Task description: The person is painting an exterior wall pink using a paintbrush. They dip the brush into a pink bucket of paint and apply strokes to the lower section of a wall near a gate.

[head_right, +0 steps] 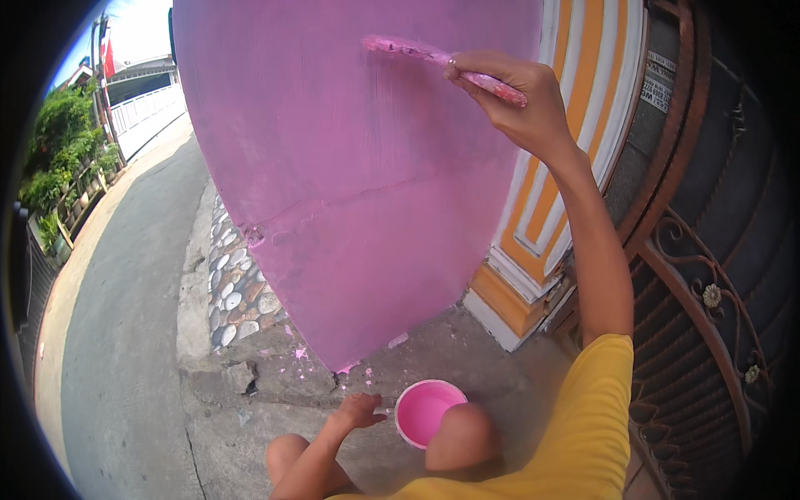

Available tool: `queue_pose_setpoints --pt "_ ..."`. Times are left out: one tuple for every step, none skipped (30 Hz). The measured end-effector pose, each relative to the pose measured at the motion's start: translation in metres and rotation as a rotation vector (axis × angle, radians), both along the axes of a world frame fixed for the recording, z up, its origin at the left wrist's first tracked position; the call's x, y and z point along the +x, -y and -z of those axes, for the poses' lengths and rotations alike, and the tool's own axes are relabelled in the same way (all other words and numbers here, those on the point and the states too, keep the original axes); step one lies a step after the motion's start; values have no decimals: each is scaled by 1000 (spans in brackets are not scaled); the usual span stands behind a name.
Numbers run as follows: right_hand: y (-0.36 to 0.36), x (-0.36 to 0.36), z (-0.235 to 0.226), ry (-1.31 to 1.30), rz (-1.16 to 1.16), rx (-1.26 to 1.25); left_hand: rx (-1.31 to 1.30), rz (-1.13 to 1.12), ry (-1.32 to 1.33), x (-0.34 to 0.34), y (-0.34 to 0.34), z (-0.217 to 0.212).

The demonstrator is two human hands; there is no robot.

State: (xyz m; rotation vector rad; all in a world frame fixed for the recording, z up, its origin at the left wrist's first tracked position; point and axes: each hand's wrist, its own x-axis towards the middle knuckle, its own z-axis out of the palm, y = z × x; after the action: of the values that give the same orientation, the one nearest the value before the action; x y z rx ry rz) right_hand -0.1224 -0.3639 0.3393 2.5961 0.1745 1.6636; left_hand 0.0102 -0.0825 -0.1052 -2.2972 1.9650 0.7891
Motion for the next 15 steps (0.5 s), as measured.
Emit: queue_pose_setpoints --pt "-6 -8 4 -97 -35 117 18 -5 6 1 0 -2" --pt "-10 -13 9 -194 -70 234 22 -2 0 1 0 -4" --pt "-9 -13 17 -199 -67 238 33 -17 -1 1 0 -7" --pt "-7 -12 29 -406 -64 332 48 -31 -1 0 -3 -8" --pt "-2 -11 39 -609 -58 418 50 -26 -3 1 -3 -6" --pt "4 -6 47 -674 27 382 26 -16 -21 3 -5 -4" --pt "7 -2 45 -671 31 381 -2 -8 -34 4 -5 -4" --pt "12 2 41 -677 96 345 -3 -5 -32 4 -4 -4" --pt "19 7 36 -682 160 309 16 -10 -24 3 -3 -3" --pt "36 5 26 -644 89 291 34 -15 -8 3 -3 -5" --pt "39 2 15 -634 86 289 33 -17 2 5 -2 -6" --pt "41 -5 1 -447 88 217 31 -18 -2 6 -2 -6" --pt "45 -11 -9 -267 90 148 34 -18 -12 5 -1 -6" --pt "52 -14 -15 -113 40 119 38 -14 -15 4 -1 -5" --pt "59 -19 -19 40 -8 88 56 -22 -11 3 1 -3"
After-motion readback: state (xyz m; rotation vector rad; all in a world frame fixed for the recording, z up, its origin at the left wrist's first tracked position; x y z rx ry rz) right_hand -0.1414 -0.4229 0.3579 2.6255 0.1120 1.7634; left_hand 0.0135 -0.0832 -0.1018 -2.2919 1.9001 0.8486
